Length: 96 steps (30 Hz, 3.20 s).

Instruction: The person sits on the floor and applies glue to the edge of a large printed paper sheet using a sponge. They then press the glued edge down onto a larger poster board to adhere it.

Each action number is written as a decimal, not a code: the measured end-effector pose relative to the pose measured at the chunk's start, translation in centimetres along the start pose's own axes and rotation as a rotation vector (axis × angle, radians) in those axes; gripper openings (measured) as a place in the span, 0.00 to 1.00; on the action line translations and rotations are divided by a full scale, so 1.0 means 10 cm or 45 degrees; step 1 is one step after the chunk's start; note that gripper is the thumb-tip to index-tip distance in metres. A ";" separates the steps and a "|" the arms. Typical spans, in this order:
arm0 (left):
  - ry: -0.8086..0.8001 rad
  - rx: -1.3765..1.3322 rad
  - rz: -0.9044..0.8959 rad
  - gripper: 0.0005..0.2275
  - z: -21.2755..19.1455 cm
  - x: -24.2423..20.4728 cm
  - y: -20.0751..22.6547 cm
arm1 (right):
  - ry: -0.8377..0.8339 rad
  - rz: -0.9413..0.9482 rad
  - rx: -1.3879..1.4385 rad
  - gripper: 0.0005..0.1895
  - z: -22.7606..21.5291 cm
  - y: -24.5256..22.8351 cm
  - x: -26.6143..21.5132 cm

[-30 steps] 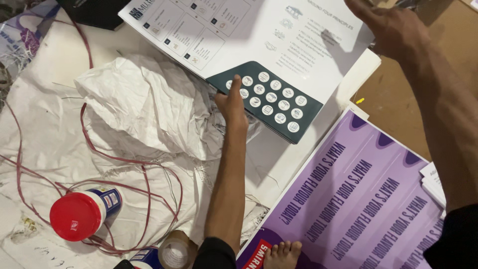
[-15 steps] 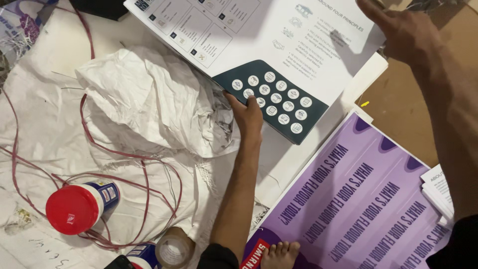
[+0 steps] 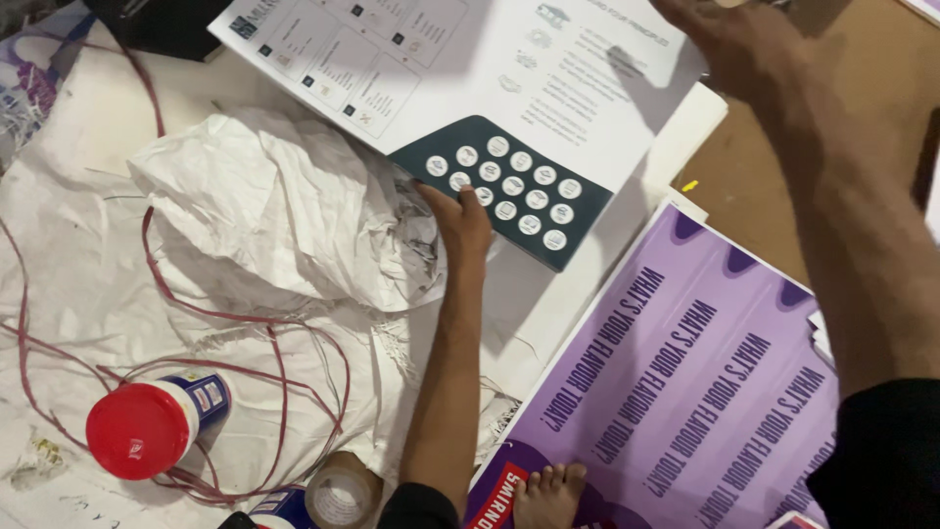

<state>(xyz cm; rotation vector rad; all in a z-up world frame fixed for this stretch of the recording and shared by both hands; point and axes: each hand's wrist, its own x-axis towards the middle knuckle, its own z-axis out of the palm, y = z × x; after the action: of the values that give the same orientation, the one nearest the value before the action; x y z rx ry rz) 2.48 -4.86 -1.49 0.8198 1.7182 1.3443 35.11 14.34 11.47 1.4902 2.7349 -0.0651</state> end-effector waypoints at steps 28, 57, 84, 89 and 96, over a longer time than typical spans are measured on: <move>0.037 1.045 1.268 0.04 0.01 -0.84 0.23 | 0.546 0.833 0.707 0.55 0.78 -2.25 -5.59; -1.437 0.218 -0.516 0.16 3.73 -4.37 0.21 | 1.486 1.890 0.505 0.45 1.00 -1.24 -6.39; -2.870 -0.298 0.951 0.11 -0.43 -6.11 3.77 | 2.686 1.926 -0.522 0.53 -0.64 -5.61 -7.27; -2.962 0.032 -0.345 0.14 -0.74 -6.17 3.73 | 2.916 0.778 0.525 0.67 -0.19 -5.31 -8.22; -3.019 -0.308 -0.699 0.16 0.08 -5.85 3.72 | 3.058 1.083 0.207 0.53 -0.40 -5.02 -8.21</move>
<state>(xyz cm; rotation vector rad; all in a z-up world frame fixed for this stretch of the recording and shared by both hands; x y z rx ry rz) 31.99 -46.06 45.80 0.8579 -0.2275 -0.2782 37.40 -81.55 20.23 -0.9370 -0.2411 -0.8022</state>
